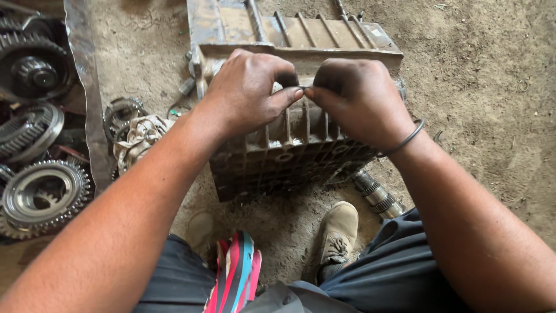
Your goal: The person uses a small metal scraper to remove grime and residue from the surface of a large metal engine block. They work methodically across the top and side surfaces, scraping away dirt and debris.
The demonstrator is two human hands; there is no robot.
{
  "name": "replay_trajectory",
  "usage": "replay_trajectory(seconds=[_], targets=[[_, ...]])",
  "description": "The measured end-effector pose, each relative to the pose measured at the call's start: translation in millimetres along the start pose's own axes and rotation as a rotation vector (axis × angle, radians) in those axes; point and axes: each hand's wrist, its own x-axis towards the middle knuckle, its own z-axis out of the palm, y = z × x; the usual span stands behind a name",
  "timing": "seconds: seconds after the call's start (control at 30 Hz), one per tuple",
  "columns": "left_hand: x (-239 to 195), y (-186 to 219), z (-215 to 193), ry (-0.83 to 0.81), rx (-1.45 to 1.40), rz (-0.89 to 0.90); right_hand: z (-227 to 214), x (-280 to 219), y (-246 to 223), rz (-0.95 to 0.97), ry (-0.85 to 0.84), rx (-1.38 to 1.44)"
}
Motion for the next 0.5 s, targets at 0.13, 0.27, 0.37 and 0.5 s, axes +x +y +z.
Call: replay_trajectory(seconds=[0.13,0.27,0.37,0.5], targets=[[0.3,-5.3,-0.1,0.029,-0.159,-0.051,-0.8,-2.4,-6.0,-0.325,0.306,-0.177],[0.2,-13.7,-5.4,0.120,-0.334,-0.105,-14.9,-12.3,-16.0,-0.437,0.687,-0.307],[0.1,-18.2,-12.4,0.057,-0.542,-0.153,-17.7,-27.9,-16.2,0.246,0.365,0.275],[-0.1,-15.9,-23.2,-0.013,-0.538,0.001,-6.2,-38.2,-5.5,0.462,0.006,1.095]])
